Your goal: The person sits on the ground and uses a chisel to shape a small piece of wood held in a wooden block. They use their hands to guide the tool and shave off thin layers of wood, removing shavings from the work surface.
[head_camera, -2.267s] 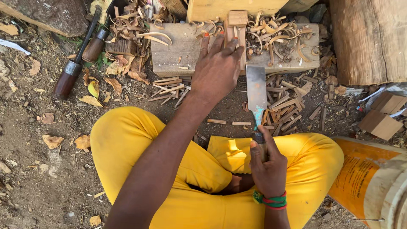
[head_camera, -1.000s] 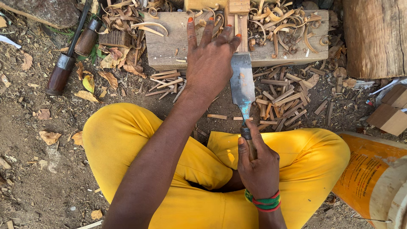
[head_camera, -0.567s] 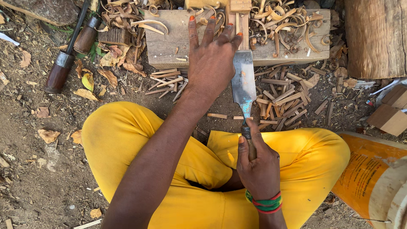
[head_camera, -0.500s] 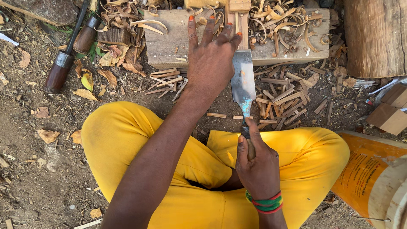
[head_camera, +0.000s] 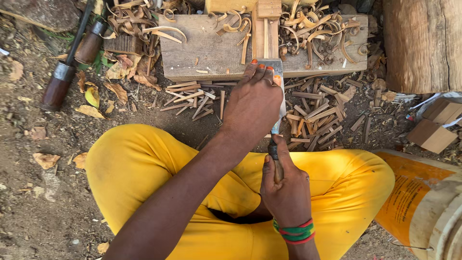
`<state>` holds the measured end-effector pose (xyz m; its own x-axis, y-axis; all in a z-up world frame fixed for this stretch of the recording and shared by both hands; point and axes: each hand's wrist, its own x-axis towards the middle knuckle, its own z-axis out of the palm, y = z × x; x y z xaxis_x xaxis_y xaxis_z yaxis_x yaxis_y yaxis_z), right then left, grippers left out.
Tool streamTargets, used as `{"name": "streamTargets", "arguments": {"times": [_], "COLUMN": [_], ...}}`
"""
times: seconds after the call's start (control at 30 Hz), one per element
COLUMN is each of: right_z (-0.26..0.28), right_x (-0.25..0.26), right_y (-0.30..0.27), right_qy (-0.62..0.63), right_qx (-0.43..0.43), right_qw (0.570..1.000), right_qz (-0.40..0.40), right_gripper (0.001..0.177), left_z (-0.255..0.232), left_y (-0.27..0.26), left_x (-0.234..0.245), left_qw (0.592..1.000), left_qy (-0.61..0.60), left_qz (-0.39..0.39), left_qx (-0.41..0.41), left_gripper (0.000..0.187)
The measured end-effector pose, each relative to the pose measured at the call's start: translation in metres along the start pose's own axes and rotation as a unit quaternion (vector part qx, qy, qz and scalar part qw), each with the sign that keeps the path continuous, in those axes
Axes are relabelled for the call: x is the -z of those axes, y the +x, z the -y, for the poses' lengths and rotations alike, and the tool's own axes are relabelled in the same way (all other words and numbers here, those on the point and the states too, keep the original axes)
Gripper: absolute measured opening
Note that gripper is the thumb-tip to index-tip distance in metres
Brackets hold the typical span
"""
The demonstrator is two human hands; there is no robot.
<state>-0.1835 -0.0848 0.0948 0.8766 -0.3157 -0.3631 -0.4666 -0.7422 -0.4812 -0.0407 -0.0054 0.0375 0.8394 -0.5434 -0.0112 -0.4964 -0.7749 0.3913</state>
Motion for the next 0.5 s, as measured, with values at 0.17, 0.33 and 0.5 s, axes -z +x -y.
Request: {"name": "streamTargets", "arguments": {"times": [0.17, 0.33, 0.5], "right_z": [-0.003, -0.008, -0.009], "right_x": [-0.011, -0.005, 0.001], "right_y": [0.007, 0.007, 0.000], "right_qy": [0.065, 0.006, 0.026], "right_qx": [0.119, 0.020, 0.136], "right_qw": [0.989, 1.000, 0.988], "right_qz": [-0.057, -0.008, -0.063], "right_gripper": [0.048, 0.049, 0.048], "left_z": [0.004, 0.005, 0.001], "left_y": [0.003, 0.004, 0.001], "left_x": [-0.008, -0.011, -0.009], "left_qw": [1.000, 0.999, 0.999], "left_qy": [0.022, -0.018, -0.026], "left_qz": [-0.008, -0.048, -0.039], "left_qx": [-0.006, 0.004, 0.013], "left_gripper": [0.032, 0.039, 0.040]}}
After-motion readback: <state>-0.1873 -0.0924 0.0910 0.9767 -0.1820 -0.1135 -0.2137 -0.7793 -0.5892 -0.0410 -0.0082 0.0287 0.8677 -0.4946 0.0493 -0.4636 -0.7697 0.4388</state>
